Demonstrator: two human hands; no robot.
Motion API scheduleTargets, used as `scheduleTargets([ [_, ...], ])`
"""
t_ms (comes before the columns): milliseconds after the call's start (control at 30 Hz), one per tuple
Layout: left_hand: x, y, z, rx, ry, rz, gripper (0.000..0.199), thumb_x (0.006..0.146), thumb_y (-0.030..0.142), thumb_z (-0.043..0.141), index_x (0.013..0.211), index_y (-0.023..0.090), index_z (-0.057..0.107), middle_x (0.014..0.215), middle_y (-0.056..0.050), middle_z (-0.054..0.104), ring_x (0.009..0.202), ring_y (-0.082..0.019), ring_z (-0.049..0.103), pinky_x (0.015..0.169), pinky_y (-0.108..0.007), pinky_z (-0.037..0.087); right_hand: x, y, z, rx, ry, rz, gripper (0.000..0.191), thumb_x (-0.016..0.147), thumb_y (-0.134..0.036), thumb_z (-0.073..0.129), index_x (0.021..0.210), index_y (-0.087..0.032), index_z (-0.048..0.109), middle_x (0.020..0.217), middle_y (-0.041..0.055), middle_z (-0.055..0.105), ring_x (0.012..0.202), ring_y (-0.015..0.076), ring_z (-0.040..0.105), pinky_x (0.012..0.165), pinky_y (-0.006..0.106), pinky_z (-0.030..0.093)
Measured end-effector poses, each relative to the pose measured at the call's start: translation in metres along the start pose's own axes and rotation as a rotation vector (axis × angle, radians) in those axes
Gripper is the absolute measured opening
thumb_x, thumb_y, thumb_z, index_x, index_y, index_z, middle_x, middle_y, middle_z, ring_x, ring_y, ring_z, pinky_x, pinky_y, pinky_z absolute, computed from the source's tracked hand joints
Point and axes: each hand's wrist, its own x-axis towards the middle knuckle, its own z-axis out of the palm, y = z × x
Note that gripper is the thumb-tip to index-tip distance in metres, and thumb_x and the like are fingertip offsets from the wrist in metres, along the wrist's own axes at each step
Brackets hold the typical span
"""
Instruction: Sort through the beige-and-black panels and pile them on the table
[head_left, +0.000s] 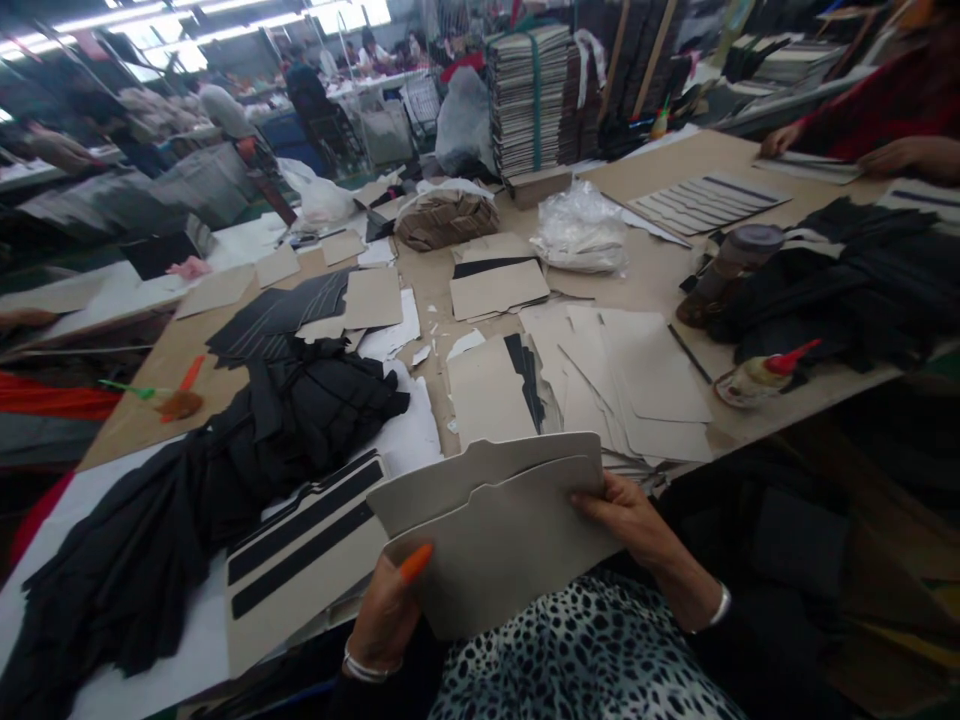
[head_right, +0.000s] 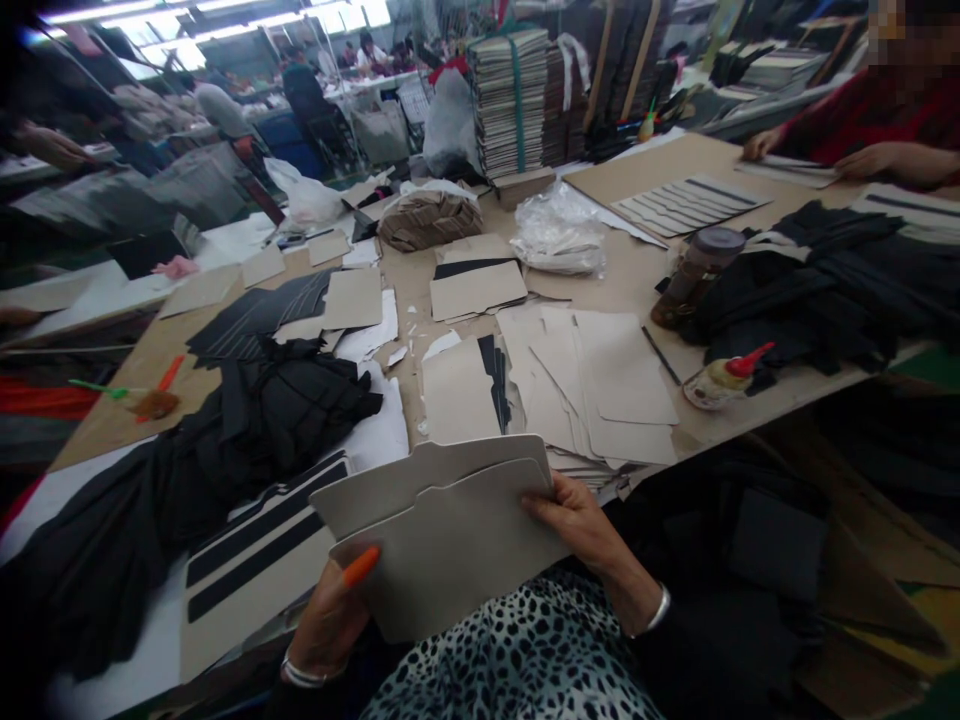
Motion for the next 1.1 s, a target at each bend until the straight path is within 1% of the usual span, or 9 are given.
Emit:
scheduleTargets([
  [100, -0.001, 0.0, -0.005, -0.006, 0.051, -0.061, 0.049, 0.047, 0.036, 0.097, 0.09, 0.018, 0.079, 0.098, -0.01, 0.08, 0.1, -0.036, 0.073, 0.09, -0.043, 0.061, 0.001, -0.001, -0.001, 0.001, -0.034, -0.049, 0.039, 0.073, -0.042, 0.084, 0.105, -0.021, 0.076, 0.097, 0.0037, 0.077, 0.087, 0.0214, 0.069, 0.081, 0.035, 0.054],
  [200, 0.004, -0.002, -0.007, 0.029, 0.083, -0.149, 0.053, 0.04, 0.036, 0.098, 0.086, 0.02, 0.079, 0.095, -0.009, 0.08, 0.107, -0.04, 0.071, 0.092, -0.045, 0.061, 0.003, -0.005, -0.004, -0.002, -0.033, -0.072, 0.042, 0.075, -0.041, 0.083, 0.111, -0.022, 0.075, 0.097, 0.0029, 0.077, 0.084, 0.0194, 0.069, 0.078, 0.032, 0.054],
  [300, 0.013, -0.004, -0.001, 0.071, 0.088, -0.207, 0.056, 0.041, 0.04, 0.097, 0.09, 0.021, 0.078, 0.096, -0.01, 0.08, 0.112, -0.042, 0.069, 0.094, -0.048, 0.06, 0.003, -0.012, -0.009, 0.004, -0.013, -0.097, 0.048, 0.074, -0.043, 0.083, 0.115, -0.022, 0.073, 0.095, 0.003, 0.077, 0.083, 0.0194, 0.069, 0.077, 0.031, 0.054],
  [433, 0.02, -0.003, 0.025, 0.08, 0.061, -0.233, 0.06, 0.042, 0.038, 0.097, 0.096, 0.019, 0.077, 0.098, -0.011, 0.08, 0.112, -0.042, 0.069, 0.093, -0.049, 0.06, -0.002, -0.021, -0.017, 0.01, 0.058, -0.132, 0.053, 0.07, -0.045, 0.085, 0.115, -0.022, 0.072, 0.096, 0.0034, 0.076, 0.084, 0.0207, 0.07, 0.077, 0.033, 0.056],
  [633, 0.019, -0.002, 0.069, 0.008, -0.058, -0.239, 0.06, 0.055, 0.033, 0.094, 0.108, 0.016, 0.074, 0.105, -0.014, 0.078, 0.104, -0.038, 0.073, 0.088, -0.047, 0.062, -0.014, -0.031, -0.039, -0.007, 0.227, -0.127, 0.053, 0.069, -0.043, 0.086, 0.115, -0.022, 0.071, 0.096, 0.0033, 0.077, 0.082, 0.0228, 0.07, 0.075, 0.034, 0.056],
  [767, 0.024, -0.006, 0.087, -0.008, -0.052, -0.201, 0.057, 0.058, 0.03, 0.093, 0.11, 0.017, 0.072, 0.105, -0.012, 0.079, 0.103, -0.036, 0.073, 0.088, -0.046, 0.062, -0.02, -0.043, -0.06, 0.047, 0.22, -0.141, 0.055, 0.067, -0.039, 0.087, 0.117, -0.023, 0.07, 0.104, 0.0041, 0.077, 0.084, 0.0228, 0.071, 0.074, 0.034, 0.056],
  [833, 0.028, -0.005, 0.093, -0.006, -0.047, -0.198, 0.059, 0.056, 0.031, 0.094, 0.109, 0.018, 0.073, 0.101, -0.01, 0.079, 0.102, -0.036, 0.073, 0.087, -0.046, 0.062, -0.023, -0.048, -0.067, 0.06, 0.197, -0.152, 0.056, 0.067, -0.039, 0.087, 0.118, -0.023, 0.07, 0.108, 0.0052, 0.076, 0.086, 0.0229, 0.071, 0.075, 0.033, 0.056],
  [933, 0.032, -0.001, 0.102, 0.037, -0.069, -0.216, 0.06, 0.053, 0.033, 0.095, 0.107, 0.019, 0.074, 0.099, -0.01, 0.08, 0.102, -0.037, 0.073, 0.086, -0.045, 0.063, -0.026, -0.048, -0.073, 0.058, 0.187, -0.13, 0.057, 0.069, -0.042, 0.086, 0.119, -0.022, 0.069, 0.103, 0.0048, 0.077, 0.081, 0.0217, 0.072, 0.071, 0.032, 0.056],
  [1100, 0.034, 0.008, 0.124, 0.092, -0.069, -0.215, 0.062, 0.047, 0.034, 0.096, 0.103, 0.019, 0.075, 0.096, -0.009, 0.08, 0.102, -0.038, 0.073, 0.084, -0.044, 0.063, -0.031, -0.039, -0.075, 0.099, 0.264, -0.156, 0.059, 0.071, -0.044, 0.084, 0.122, -0.022, 0.067, 0.099, 0.0037, 0.077, 0.079, 0.0217, 0.072, 0.07, 0.032, 0.056],
])
